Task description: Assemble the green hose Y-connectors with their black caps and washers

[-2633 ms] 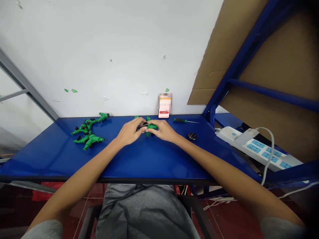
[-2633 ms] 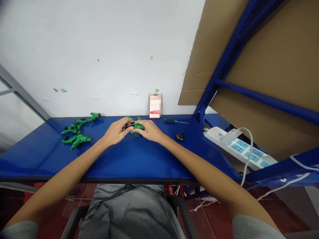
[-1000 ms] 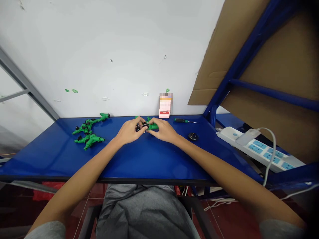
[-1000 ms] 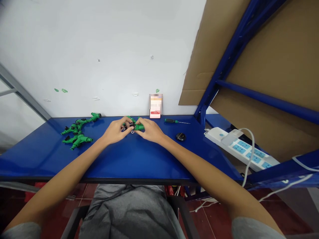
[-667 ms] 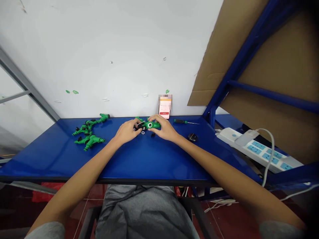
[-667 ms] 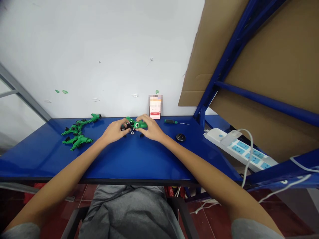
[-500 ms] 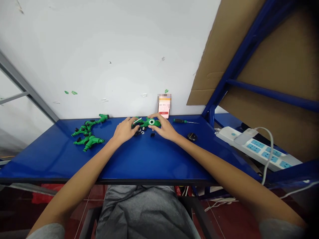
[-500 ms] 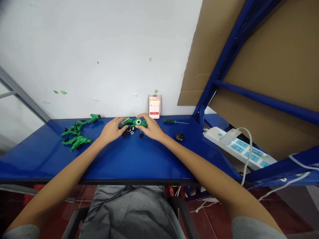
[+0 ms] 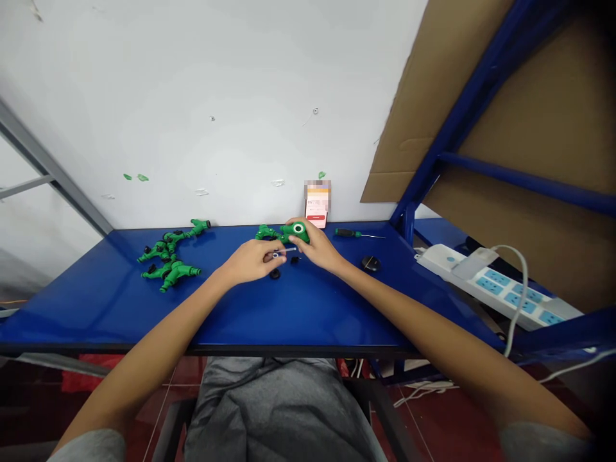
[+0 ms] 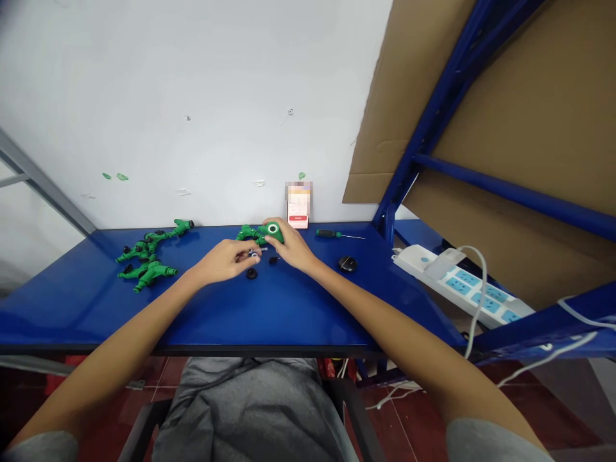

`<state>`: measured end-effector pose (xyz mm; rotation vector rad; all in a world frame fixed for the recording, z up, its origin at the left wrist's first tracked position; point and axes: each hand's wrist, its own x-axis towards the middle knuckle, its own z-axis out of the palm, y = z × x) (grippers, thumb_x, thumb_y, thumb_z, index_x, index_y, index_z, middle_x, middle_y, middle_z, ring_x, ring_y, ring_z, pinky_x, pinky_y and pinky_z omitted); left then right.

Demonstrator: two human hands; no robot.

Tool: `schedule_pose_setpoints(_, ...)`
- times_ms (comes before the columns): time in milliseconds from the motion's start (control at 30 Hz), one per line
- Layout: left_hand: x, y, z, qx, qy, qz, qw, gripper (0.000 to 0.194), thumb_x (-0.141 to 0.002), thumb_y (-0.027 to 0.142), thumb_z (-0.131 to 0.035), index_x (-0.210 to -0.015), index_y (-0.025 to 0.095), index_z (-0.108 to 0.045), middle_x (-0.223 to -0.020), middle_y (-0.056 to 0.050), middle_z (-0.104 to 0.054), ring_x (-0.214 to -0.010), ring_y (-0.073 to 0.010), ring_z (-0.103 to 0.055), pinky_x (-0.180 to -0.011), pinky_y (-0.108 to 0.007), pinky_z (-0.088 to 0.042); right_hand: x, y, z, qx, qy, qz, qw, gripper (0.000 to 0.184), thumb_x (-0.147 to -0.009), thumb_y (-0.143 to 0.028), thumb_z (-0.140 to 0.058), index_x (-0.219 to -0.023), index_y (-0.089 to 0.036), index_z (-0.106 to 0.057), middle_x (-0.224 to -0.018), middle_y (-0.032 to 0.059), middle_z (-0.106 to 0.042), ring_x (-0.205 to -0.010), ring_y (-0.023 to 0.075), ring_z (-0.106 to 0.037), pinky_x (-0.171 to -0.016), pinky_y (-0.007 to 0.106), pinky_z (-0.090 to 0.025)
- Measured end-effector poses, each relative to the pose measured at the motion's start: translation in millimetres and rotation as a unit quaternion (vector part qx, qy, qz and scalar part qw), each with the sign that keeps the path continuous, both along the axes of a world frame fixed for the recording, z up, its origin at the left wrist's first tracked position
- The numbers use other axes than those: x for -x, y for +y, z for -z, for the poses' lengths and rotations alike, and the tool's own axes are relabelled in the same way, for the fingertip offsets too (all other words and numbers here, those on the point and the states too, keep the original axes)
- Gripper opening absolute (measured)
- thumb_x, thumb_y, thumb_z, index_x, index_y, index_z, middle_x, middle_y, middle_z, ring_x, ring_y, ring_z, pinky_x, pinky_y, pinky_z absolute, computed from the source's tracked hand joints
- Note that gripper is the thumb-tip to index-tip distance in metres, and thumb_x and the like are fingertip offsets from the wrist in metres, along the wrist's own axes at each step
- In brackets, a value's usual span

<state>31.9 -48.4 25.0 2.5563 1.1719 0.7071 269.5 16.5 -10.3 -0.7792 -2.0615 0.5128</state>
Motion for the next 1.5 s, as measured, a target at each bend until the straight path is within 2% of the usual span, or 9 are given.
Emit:
schedule_pose_setpoints(67,1.9,1.2,0.3,0.023,0.053,0.019,0.998,0.013,-0.091,0.038,-0.069,-0.089,0.025,-0.071,-0.071,0.0,-0.064,-0.064,-0.0195,-0.062,-0.062,-0.031,-0.042,-0.6,0.7,1.6,0.039,-0.001,0.0,0.999,0.035,-0.104,-0.042,-0.061,-0.136,-0.028,-0.059,-0.106,0.0035,-0.075,-0.078,0.0232,-0.072,-0.085,0.04,-0.058)
schedule_pose_setpoints(167,3.7,7.6,6.2,0.041,0.072,0.026,0.996,0.008,-0.089,0.03,-0.067,-0.083,0.024,-0.065,-0.073,0.001,-0.065,-0.065,-0.0187,-0.062,-0.062,-0.03,-0.041,-0.6,4.1,4.4,0.013,0.011,-0.004,1.0,0.031,-0.102,-0.042,-0.063,-0.13,-0.027,-0.06,-0.121,0.0059,-0.074,-0.105,0.0282,-0.073,-0.099,0.043,-0.055)
schedule_pose_setpoints(333,2.7,18.3,19.7,-0.01,0.061,-0.095,0.994,0.005,-0.097,0.029,-0.06,-0.095,0.024,-0.06,-0.093,-0.004,-0.073,-0.076,-0.0225,-0.066,-0.063,-0.031,-0.04,0.9,8.1,6.2,0.026,0.03,-0.003,0.999,0.034,-0.099,-0.041,-0.067,-0.129,-0.027,-0.061,-0.126,0.0075,-0.072,-0.117,0.0307,-0.069,-0.105,0.047,-0.052)
schedule_pose_setpoints(500,6.0,15.5,6.8,-0.016,-0.039,-0.147,0.988,0.007,-0.095,0.029,-0.06,-0.091,0.023,-0.061,-0.088,-0.003,-0.073,-0.074,-0.0213,-0.064,-0.069,-0.032,-0.044,1.7,10.0,6.0,0.053,0.067,-0.036,0.996,0.04,-0.094,-0.039,-0.071,-0.131,-0.027,-0.059,-0.127,0.0079,-0.068,-0.12,0.0293,-0.066,-0.11,0.049,-0.049)
schedule_pose_setpoints(733,4.7,11.7,-1.9,0.049,-0.127,-0.025,0.99,0.031,-0.104,0.028,-0.037,-0.103,0.019,-0.066,-0.093,-0.004,-0.071,-0.075,-0.0177,-0.061,-0.074,-0.03,-0.048,5.7,8.7,13.1,0.157,0.098,-0.119,0.976,0.033,-0.096,-0.042,-0.071,-0.119,-0.028,-0.052,-0.097,-0.0009,-0.059,-0.077,0.019,-0.064,-0.074,0.034,-0.055)
schedule_pose_setpoints(900,4.6,6.0,-0.1,0.046,-0.086,-0.007,0.995,0.027,-0.11,0.033,-0.038,-0.121,0.023,-0.06,-0.072,0.004,-0.063,-0.063,-0.0167,-0.057,-0.07,-0.028,-0.042,6.1,1.6,5.4,0.086,0.081,-0.081,0.99,0.026,-0.099,-0.037,-0.066,-0.123,-0.028,-0.059,-0.114,0.0026,-0.064,-0.093,0.0211,-0.064,-0.088,0.037,-0.051)
schedule_pose_setpoints(1000,5.1,2.4,-3.4,0.036,-0.084,-0.025,0.995,0.018,-0.109,0.033,-0.044,-0.112,0.023,-0.058,-0.07,0.005,-0.064,-0.06,-0.0166,-0.056,-0.068,-0.028,-0.04,3.7,0.0,0.9,0.044,0.05,-0.042,0.997,0.022,-0.099,-0.034,-0.064,-0.12,-0.027,-0.062,-0.115,0.0038,-0.068,-0.101,0.0249,-0.065,-0.091,0.038,-0.049)
schedule_pose_setpoints(1167,-0.2,3.5,0.7,-0.016,-0.041,-0.052,0.998,0.017,-0.107,0.032,-0.049,-0.103,0.024,-0.064,-0.07,0.004,-0.067,-0.06,-0.0171,-0.059,-0.067,-0.028,-0.036,2.9,-3.8,-0.3,0.004,-0.029,-0.018,0.999,0.019,-0.101,-0.031,-0.057,-0.118,-0.026,-0.062,-0.102,0.0024,-0.07,-0.082,0.0212,-0.062,-0.079,0.033,-0.046)
schedule_pose_setpoints(1500,0.4,6.0,6.7,-0.004,-0.089,-0.043,0.995,0.023,-0.108,0.037,-0.05,-0.102,0.023,-0.067,-0.071,0.003,-0.068,-0.06,-0.016,-0.059,-0.068,-0.027,-0.039,8.3,-13.5,-3.7,0.043,-0.024,-0.044,0.998,0.024,-0.104,-0.037,-0.057,-0.126,-0.027,-0.058,-0.106,0.0015,-0.069,-0.082,0.0197,-0.063,-0.079,0.032,-0.047)
